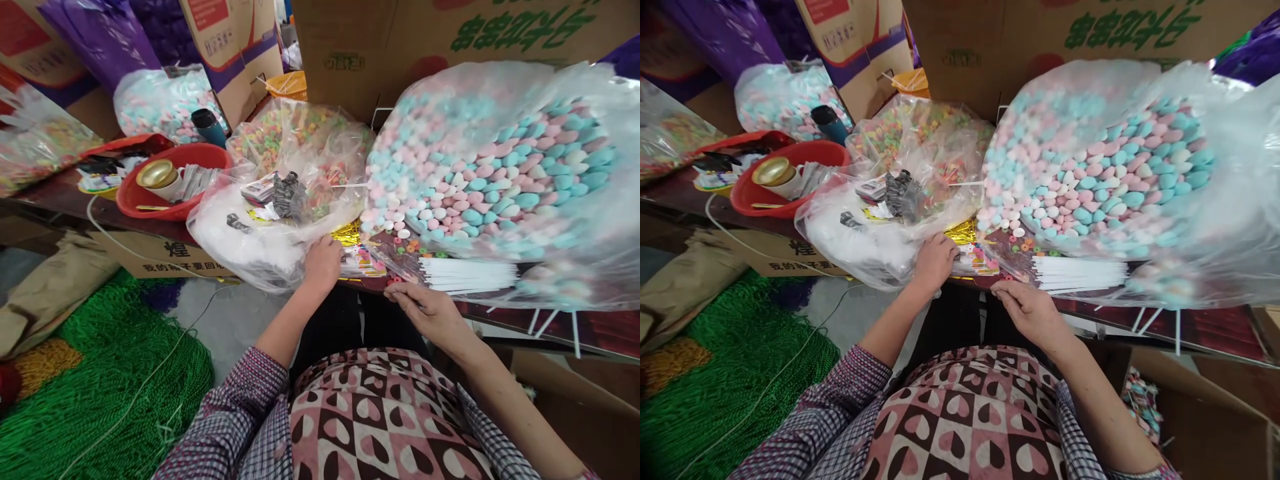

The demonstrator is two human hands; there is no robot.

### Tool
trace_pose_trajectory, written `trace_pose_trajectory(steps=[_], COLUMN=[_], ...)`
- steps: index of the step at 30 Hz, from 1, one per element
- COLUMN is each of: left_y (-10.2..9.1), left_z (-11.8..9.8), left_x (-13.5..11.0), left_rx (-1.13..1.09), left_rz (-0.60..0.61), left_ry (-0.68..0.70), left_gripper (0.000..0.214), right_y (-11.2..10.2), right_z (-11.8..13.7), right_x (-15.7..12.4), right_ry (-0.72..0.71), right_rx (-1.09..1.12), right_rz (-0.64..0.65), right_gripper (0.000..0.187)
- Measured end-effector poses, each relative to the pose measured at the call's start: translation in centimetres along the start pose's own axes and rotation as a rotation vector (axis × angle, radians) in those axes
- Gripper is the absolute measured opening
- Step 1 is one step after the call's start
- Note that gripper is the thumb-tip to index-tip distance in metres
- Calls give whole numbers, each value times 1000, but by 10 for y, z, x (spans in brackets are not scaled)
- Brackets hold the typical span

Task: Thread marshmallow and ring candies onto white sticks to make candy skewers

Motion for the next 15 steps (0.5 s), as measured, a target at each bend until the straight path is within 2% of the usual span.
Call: trace_pose_trajectory(steps=[4,8,10,13,15], left_y=[5,1,-4,-14,-24], left_z=[2,-1,-8,-22,-32], left_x=[-4,-13,-18,-23,-23], left_rx=[-98,-239,-312,-444,-575], left_rz=[-166,-413,-494,-492,-389], left_ry=[-7,103,174,250,242], left_gripper=[18,18,18,17,15], right_y=[1,-2,-2,1,3], right_z=[-7,-8,-5,-1,0], right_x=[9,26,38,51,52], right_ry=[83,300,368,383,355], right_rx=[63,255,395,586,675], right_rz=[-19,-155,-216,-287,-353], right_gripper=[24,30,36,37,28])
Point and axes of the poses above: each hand's wrist, its own x-axis towards the middle knuckle, its own y-axis out of the palm, z = x × y, the point moved 1 cm from there along x, towards the middle knuckle, and after that the axes turned 10 degrees about x, right-handed, at the moved point
